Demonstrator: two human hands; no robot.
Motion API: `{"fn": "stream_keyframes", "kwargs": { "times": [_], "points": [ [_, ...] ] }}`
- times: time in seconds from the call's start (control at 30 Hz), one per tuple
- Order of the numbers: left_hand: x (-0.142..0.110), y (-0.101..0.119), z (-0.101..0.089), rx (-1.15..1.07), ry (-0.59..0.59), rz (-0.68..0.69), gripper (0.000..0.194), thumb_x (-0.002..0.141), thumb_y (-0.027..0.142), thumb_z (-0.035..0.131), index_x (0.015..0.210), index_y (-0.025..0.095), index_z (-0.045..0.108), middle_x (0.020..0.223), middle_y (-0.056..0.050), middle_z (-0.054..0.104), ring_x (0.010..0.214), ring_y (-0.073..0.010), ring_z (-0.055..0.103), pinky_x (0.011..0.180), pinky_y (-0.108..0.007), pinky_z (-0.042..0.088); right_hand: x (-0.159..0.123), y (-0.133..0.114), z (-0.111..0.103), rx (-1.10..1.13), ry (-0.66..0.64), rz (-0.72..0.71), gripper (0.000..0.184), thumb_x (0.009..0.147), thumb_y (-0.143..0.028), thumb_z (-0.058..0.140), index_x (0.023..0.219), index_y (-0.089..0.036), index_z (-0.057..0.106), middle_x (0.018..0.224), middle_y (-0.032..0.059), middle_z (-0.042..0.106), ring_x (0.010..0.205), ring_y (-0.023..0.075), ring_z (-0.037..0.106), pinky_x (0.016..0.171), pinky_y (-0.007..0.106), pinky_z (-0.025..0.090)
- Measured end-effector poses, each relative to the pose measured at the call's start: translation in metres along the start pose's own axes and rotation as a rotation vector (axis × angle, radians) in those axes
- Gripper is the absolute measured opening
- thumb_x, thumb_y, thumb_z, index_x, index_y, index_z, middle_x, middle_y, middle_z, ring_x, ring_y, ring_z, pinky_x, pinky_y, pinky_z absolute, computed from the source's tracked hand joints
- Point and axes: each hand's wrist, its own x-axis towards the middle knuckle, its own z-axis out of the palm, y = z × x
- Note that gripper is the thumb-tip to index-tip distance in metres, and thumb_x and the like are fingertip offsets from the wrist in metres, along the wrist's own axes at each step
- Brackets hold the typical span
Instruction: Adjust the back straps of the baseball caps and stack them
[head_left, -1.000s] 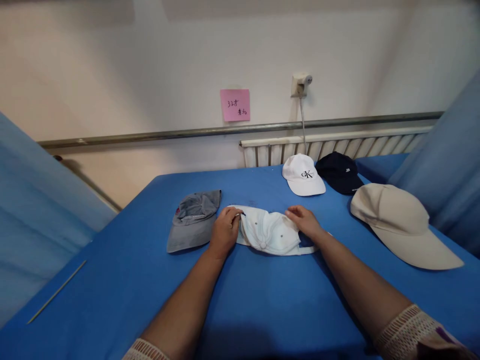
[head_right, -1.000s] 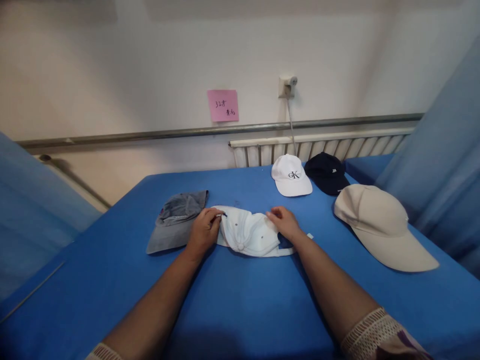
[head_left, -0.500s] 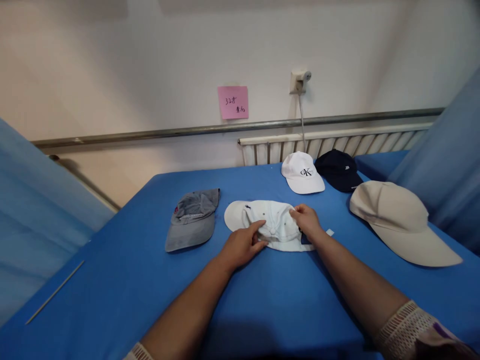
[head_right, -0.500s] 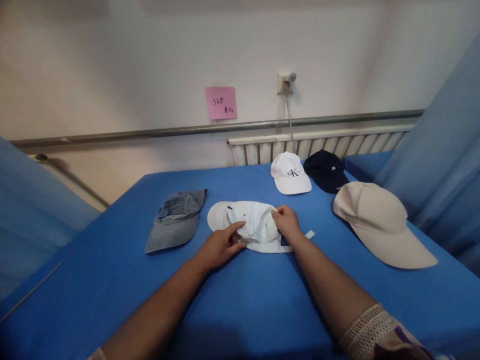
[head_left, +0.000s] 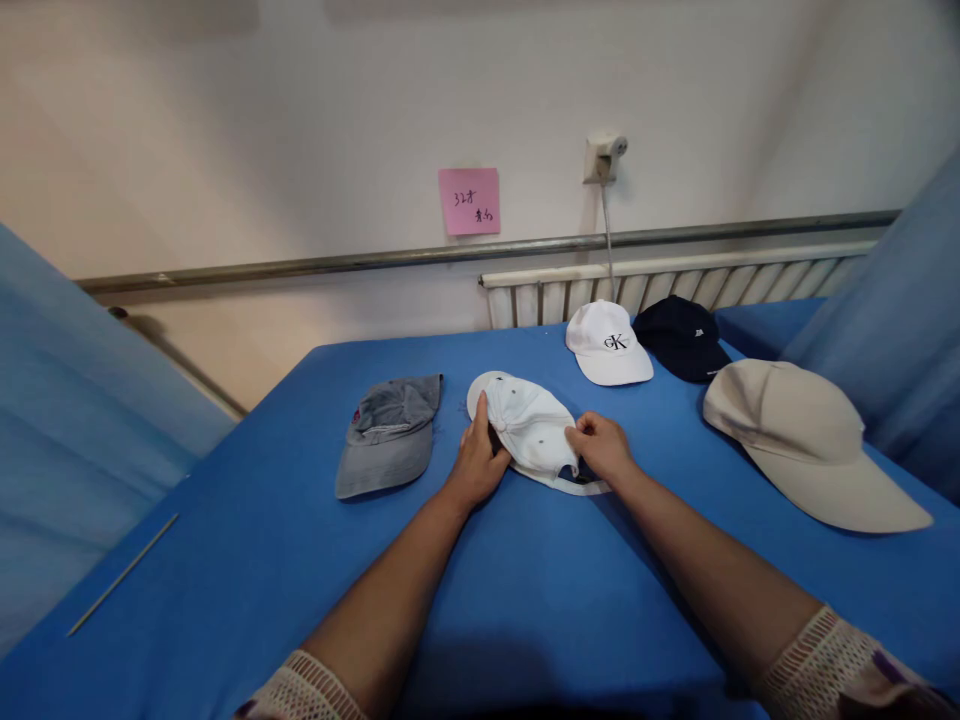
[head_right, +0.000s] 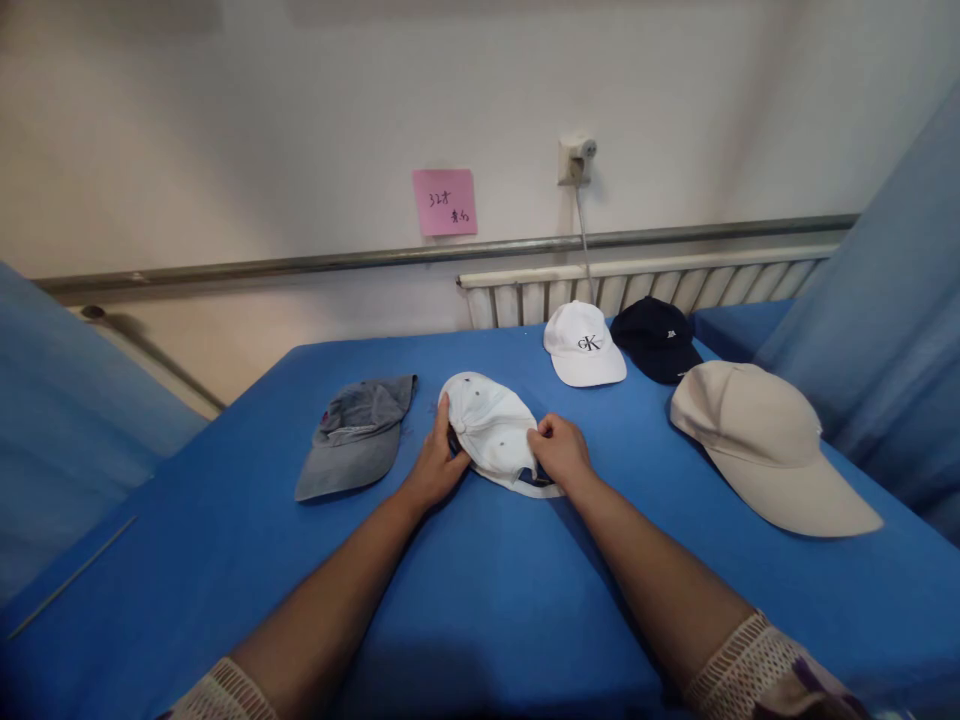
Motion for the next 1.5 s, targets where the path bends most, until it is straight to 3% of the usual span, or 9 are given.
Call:
{"fn": "stream_keyframes", "kwargs": {
  "times": [0.17,0.27,0.33,0.4,0.63,0.8,1.0,1.2,1.5],
  "points": [
    [-0.012,0.021,-0.009,0.057,0.245,0.154,0.048,0.09,0.02,0.049,0.138,0.016,0.043,0.13,-0.016,0.059,0.124,-0.0265,0.054,0.108,-0.048,0.039,0.009,0.003,-0.008,0.038,0.101,0.056,0.015,0.066,-0.032,0.054,0.056,-0.024,0.046,0.05,-0.0051,0.047,0.051,0.0143,0.043,0.051,0.026,0.032],
    [-0.025,0.042,-0.008,-0.006,-0.086,0.285,0.031,0.092,0.024,0.048,0.122,0.02,0.058,0.111,-0.01,0.069,0.105,-0.0212,0.064,0.097,-0.038,0.048,0.015,0.008,-0.01,0.074,0.135,0.077,0.015,0.065,-0.031,0.054,0.055,-0.024,0.045,0.048,-0.0054,0.046,0.051,0.0141,0.042,0.051,0.026,0.032],
    [-0.03,0.05,-0.002,-0.008,-0.336,0.316,0.036,0.091,0.029,0.053,0.126,0.022,0.056,0.118,-0.009,0.067,0.109,-0.0217,0.062,0.098,-0.037,0.048,0.017,0.01,-0.011,0.092,0.152,0.08,0.015,0.064,-0.031,0.054,0.055,-0.024,0.045,0.049,-0.0053,0.047,0.051,0.014,0.042,0.051,0.026,0.033],
    [-0.029,0.048,0.006,0.026,-0.413,0.29,0.05,0.088,0.034,0.058,0.136,0.023,0.048,0.135,-0.011,0.058,0.125,-0.0252,0.053,0.106,-0.042,0.042,0.018,0.013,-0.011,0.108,0.152,0.085,0.015,0.065,-0.031,0.054,0.054,-0.023,0.046,0.049,-0.0052,0.047,0.051,0.0139,0.043,0.051,0.025,0.033],
    [-0.001,-0.001,0.007,0.253,-0.067,-0.181,0.064,0.082,0.024,0.063,0.14,0.011,0.04,0.154,-0.024,0.031,0.141,-0.0382,0.032,0.11,-0.059,0.032,0.023,0.024,-0.013,0.018,0.061,0.103,0.015,0.067,-0.029,0.055,0.055,-0.022,0.05,0.052,-0.0034,0.053,0.053,0.0146,0.048,0.051,0.026,0.033],
    [-0.011,0.022,0.0,0.128,-0.007,0.115,0.035,0.09,0.019,0.049,0.124,0.018,0.056,0.126,-0.012,0.062,0.12,-0.0256,0.055,0.105,-0.047,0.042,0.023,0.025,-0.012,-0.046,0.03,0.079,0.018,0.068,-0.032,0.059,0.056,-0.021,0.053,0.053,-0.0025,0.057,0.054,0.015,0.05,0.052,0.027,0.033],
    [-0.032,0.069,0.02,0.039,-0.476,0.395,0.034,0.088,0.026,0.056,0.122,0.022,0.058,0.118,-0.008,0.065,0.108,-0.0236,0.057,0.098,-0.039,0.044,0.024,0.027,-0.01,-0.122,0.016,0.03,0.023,0.072,-0.04,0.061,0.061,-0.022,0.055,0.056,-0.0022,0.06,0.056,0.0153,0.053,0.054,0.027,0.033],
    [-0.024,0.054,0.012,0.221,-0.452,0.265,0.016,0.085,0.023,0.055,0.097,0.021,0.066,0.091,-0.007,0.067,0.089,-0.0234,0.058,0.081,-0.035,0.046,0.026,0.032,-0.008,-0.084,0.03,0.046,0.019,0.07,-0.038,0.064,0.068,-0.021,0.058,0.063,-0.0007,0.063,0.059,0.0161,0.055,0.057,0.027,0.037],
    [-0.007,0.022,-0.021,0.384,-0.328,0.036,0.015,0.074,0.014,0.055,0.082,0.02,0.067,0.082,-0.008,0.067,0.081,-0.0244,0.058,0.076,-0.035,0.043,0.025,0.024,-0.007,0.176,0.019,-0.022,0.016,0.074,-0.036,0.058,0.076,-0.02,0.059,0.069,-0.0005,0.063,0.061,0.015,0.057,0.059,0.026,0.044]
  ]
}}
